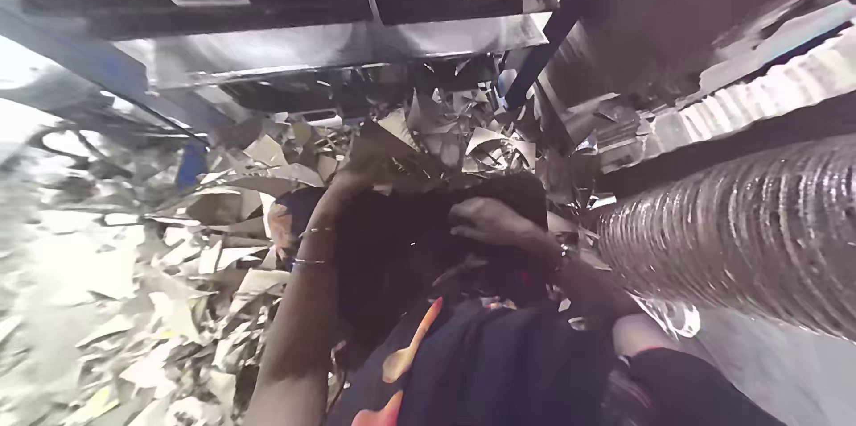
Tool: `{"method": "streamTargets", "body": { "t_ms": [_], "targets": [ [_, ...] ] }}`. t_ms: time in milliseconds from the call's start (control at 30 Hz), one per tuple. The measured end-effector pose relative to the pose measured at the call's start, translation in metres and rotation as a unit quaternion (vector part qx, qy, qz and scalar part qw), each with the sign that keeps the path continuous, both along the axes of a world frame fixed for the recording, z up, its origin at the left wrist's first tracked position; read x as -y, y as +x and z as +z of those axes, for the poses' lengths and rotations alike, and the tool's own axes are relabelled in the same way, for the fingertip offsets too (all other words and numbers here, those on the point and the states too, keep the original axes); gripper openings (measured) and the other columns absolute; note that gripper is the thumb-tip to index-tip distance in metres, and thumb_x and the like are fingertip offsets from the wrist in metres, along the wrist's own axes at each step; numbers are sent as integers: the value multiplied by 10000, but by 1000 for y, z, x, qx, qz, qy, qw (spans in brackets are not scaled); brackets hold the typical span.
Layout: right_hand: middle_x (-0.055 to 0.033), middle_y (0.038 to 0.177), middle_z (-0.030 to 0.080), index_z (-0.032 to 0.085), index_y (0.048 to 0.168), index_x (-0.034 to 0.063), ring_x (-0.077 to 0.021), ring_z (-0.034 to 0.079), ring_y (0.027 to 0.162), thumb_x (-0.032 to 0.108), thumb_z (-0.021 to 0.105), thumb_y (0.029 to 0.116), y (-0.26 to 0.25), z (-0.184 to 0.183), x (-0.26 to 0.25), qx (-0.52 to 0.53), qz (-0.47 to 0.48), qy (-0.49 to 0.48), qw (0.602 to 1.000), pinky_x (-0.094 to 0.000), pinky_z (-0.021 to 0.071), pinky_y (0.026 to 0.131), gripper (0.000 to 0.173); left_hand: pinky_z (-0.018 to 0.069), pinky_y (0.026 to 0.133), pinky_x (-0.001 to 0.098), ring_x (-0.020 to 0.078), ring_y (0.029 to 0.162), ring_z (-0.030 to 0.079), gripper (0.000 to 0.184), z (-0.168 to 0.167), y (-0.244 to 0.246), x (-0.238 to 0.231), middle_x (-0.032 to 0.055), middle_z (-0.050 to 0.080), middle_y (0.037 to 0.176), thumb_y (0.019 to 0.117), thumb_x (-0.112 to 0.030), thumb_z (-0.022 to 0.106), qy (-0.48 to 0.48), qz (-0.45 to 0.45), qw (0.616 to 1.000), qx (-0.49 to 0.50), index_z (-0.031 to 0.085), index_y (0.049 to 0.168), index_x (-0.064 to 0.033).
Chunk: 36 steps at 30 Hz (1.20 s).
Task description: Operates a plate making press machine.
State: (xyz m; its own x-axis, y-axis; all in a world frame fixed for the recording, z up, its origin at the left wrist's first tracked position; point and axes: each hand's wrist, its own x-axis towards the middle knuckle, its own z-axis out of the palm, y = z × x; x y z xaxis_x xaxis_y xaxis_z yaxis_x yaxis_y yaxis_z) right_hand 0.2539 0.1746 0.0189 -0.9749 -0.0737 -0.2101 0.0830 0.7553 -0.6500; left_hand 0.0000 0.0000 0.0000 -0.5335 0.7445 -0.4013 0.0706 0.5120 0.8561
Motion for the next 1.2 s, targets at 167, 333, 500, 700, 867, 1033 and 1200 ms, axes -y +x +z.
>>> {"method": "streamTargets", "body": {
  "t_ms": [167,333,500,700,867,1033,1200],
  "targets": [
    [-251,1382,589,544,1421,-12,-415,521,1339,385,554,1052,-10,-32,24,96,4,39,995,-565,394,1124,542,416,1126,425,388,1301,559,348,54,8,-3,323,569,1371,1046,-40,536,-46,-62,996,-48,541,1344,141],
    [-213,1294,663,645,1310,11,-370,601,1263,305,559,1054,-19,-11,-2,7,-19,27,999,-553,430,1098,400,524,1003,353,202,1132,649,363,16,2,2,187,641,1302,1051,-88,530,22,33,999,-32,534,1388,46],
    [-204,1437,586,589,1426,70,-374,524,1364,302,507,1076,-34,118,-37,75,-146,105,981,-582,358,1150,428,555,926,370,204,1067,668,391,31,-33,16,188,654,1268,997,-88,567,92,7,991,-102,563,1368,37],
    [-180,1141,724,720,1193,75,-361,672,1118,324,524,1057,-72,164,-119,-228,-190,184,937,-581,484,990,344,574,918,318,119,1019,690,346,152,-50,47,110,705,1191,978,-102,587,169,-11,951,-260,625,1298,23],
    [-139,1060,741,743,1137,75,-319,700,1041,255,593,1034,-100,219,-145,-350,-218,207,887,-544,540,947,256,557,934,374,161,1024,676,388,212,-75,54,159,697,1163,944,-139,611,179,30,904,-386,616,1290,37],
    [-139,1083,728,738,1126,95,-338,677,1085,287,572,1039,-139,234,-169,-452,-259,284,805,-533,538,953,268,473,1021,578,380,1176,633,393,252,-100,37,252,653,1266,999,-212,612,146,100,851,-494,621,1316,19],
    [-241,1231,662,680,1281,87,-451,591,1219,356,498,1072,-167,257,-174,-374,-327,336,800,-627,482,979,386,371,1119,618,460,1322,516,474,273,-118,12,310,562,1379,988,-234,655,117,139,818,-545,574,1373,30]
  ]
}}
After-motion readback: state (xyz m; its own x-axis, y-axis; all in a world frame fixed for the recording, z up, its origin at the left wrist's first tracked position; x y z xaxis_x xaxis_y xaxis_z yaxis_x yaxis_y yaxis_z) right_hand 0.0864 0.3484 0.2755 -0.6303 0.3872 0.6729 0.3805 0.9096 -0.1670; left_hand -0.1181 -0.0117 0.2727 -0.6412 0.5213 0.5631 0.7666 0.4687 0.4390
